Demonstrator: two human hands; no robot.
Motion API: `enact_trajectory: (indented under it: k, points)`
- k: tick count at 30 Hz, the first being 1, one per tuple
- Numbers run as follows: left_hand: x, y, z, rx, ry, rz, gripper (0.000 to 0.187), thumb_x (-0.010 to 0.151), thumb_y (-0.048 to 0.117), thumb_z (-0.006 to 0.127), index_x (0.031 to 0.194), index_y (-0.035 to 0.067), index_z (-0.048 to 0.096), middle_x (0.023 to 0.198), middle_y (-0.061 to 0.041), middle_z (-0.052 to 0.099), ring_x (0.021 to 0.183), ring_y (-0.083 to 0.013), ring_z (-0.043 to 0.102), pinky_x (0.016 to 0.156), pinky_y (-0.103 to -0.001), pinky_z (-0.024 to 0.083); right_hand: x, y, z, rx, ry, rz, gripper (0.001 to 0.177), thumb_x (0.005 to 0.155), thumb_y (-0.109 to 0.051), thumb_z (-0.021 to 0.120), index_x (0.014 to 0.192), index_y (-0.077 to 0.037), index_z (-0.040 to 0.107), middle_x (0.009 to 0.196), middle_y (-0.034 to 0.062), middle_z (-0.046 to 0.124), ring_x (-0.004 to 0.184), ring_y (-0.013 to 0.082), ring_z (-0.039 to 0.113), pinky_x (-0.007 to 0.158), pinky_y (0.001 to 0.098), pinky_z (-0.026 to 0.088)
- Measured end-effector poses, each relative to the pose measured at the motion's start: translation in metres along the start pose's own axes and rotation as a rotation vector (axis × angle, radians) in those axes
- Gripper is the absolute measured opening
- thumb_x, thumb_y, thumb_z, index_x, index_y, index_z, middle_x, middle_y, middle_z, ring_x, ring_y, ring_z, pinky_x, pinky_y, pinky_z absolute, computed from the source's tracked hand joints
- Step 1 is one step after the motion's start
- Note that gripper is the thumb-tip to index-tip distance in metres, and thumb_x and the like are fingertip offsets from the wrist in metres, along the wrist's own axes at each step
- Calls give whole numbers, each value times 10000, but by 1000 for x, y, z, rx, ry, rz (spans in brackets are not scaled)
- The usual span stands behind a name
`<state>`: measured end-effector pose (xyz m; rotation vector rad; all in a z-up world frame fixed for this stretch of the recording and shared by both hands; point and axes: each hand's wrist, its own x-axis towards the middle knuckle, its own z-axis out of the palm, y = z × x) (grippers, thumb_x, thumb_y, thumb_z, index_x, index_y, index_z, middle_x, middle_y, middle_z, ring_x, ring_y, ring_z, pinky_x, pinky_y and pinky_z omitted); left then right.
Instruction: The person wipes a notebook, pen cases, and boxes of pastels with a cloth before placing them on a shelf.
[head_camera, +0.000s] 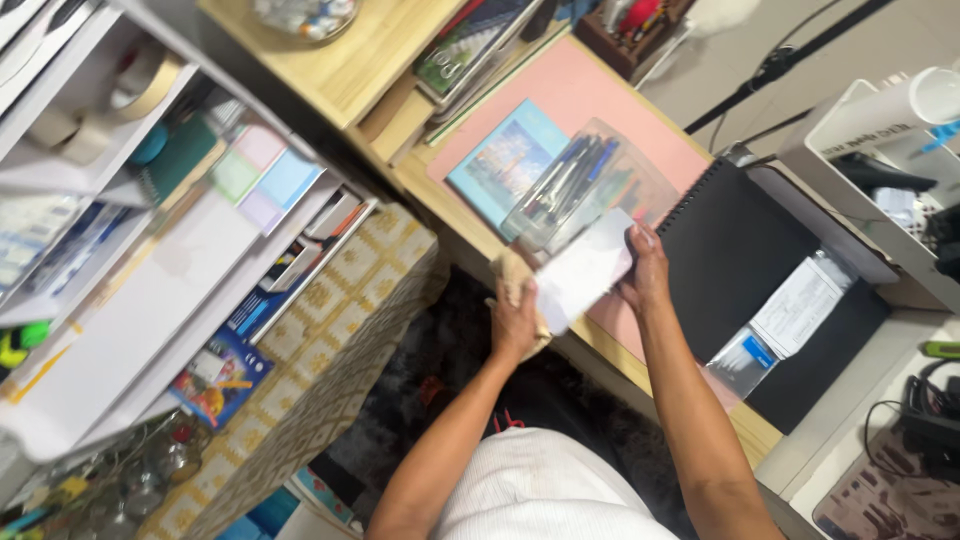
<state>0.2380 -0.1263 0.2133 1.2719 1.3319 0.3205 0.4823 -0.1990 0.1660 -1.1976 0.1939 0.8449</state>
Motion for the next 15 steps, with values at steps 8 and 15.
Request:
enact_trajectory:
  k: [8, 15]
  points:
    - [-11, 41, 26, 544, -309, 387, 594, 1035, 382, 457, 1510, 27, 418, 1310, -249, 614, 1205, -407, 637, 989, -521, 515, -36, -5, -8, -366, 168, -196, 449, 1026, -342, 601, 1380, -93, 483, 1158, 100, 634, 1000, 194, 637, 860, 377, 574]
    - [11, 64, 19, 431, -102, 586, 703, 996, 410, 553, 1585, 103, 322, 1453, -355, 464, 1129, -579, 528, 918, -598, 472, -57, 30, 35, -537, -170, -182, 481, 1149, -480, 396, 1338, -79, 581, 1090, 68, 542, 998, 155, 491, 928, 309, 456]
